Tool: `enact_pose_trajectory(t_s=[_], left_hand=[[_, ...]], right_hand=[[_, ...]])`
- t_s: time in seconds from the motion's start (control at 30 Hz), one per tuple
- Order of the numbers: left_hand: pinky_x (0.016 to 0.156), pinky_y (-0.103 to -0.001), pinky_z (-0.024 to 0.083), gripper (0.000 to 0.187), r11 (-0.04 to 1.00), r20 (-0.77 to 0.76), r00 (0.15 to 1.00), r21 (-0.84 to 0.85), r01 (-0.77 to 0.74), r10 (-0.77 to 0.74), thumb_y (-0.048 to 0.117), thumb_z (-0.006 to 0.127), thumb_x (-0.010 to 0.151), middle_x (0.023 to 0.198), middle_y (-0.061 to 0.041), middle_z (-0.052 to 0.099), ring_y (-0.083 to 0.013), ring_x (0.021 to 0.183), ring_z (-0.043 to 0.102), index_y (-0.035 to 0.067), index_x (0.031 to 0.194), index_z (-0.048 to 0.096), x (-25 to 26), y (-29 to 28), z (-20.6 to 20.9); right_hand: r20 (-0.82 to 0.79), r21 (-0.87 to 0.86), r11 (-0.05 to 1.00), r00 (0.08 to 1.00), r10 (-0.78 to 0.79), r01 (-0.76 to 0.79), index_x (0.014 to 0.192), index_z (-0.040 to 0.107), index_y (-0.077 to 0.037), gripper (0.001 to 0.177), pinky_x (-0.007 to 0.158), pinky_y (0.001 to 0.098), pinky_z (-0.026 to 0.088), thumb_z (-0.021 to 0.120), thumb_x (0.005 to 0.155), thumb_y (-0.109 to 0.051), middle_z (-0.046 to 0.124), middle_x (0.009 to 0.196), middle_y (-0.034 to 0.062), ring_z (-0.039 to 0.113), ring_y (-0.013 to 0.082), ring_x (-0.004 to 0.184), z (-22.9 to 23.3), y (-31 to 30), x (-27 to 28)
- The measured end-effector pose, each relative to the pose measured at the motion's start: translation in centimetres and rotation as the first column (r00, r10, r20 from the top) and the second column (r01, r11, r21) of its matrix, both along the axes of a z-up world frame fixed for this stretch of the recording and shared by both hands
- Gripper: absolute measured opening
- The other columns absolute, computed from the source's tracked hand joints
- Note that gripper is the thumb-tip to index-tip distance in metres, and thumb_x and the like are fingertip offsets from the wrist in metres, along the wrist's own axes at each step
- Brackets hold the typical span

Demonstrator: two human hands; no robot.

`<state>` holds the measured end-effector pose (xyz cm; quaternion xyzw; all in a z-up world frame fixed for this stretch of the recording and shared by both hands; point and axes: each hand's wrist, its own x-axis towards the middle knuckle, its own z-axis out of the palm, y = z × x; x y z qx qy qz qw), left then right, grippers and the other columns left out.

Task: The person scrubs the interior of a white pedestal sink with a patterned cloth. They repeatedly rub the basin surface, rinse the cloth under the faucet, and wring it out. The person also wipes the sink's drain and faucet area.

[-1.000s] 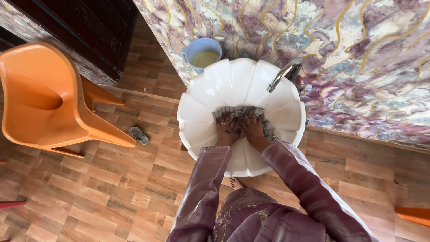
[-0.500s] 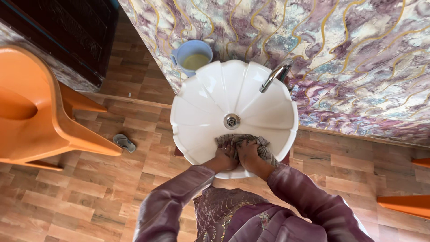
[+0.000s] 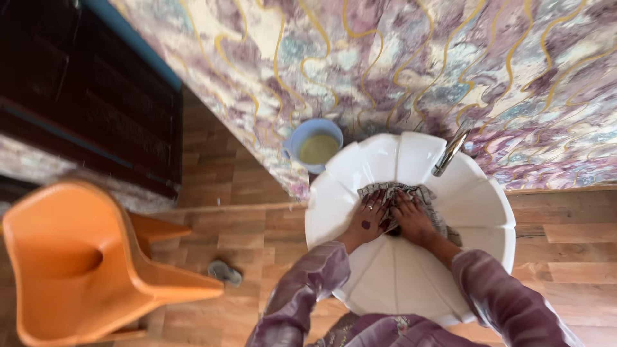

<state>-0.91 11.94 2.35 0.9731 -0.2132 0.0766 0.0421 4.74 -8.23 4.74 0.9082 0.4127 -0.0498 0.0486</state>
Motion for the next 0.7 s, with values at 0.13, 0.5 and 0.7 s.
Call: enact_pose_trajectory(t_s=[0.13,0.5,0.7], left_hand=[[0.129,-0.052,0.004,0.087,0.991,-0.040,0.993,0.081,-0.107,0.110,0.051,0.060,0.089,0.166,-0.021,0.028,-0.0362,0.156,0.020,0.004,0.157,0.036,7.9,-2.0,1.3],[0.127,-0.053,-0.011,0.092,0.984,-0.027,0.985,0.061,-0.166,0.168,0.064,0.053,0.091,0.173,-0.019,0.006,-0.0339,0.160,-0.004,0.013,0.163,0.025,9.0,-4.1,1.7],[0.122,-0.052,-0.013,0.099,0.937,-0.299,0.930,0.333,-0.107,0.213,0.066,0.047,0.087,0.171,-0.019,-0.004,-0.0358,0.158,-0.009,0.014,0.165,0.015,2.6,-5.7,1.9]], right_hand=[[0.384,0.030,0.994,0.917,-0.106,0.103,0.149,0.049,-0.024,0.057,0.112,0.0579,0.024,0.054,0.093,-0.018,0.028,0.168,0.0058,0.016,0.0278,0.159,1.8,-2.0,6.2],[0.351,0.049,0.961,0.896,-0.273,0.274,0.157,0.040,-0.025,0.067,0.118,0.0710,0.016,0.053,0.091,-0.026,0.021,0.172,0.0051,0.017,0.0322,0.158,1.5,-2.0,5.0],[0.075,-0.109,0.937,0.943,-0.326,0.332,0.161,0.031,-0.028,0.071,0.120,0.0680,-0.001,0.050,0.092,-0.030,0.013,0.172,0.0056,0.009,0.0337,0.158,0.6,-2.0,-1.8]])
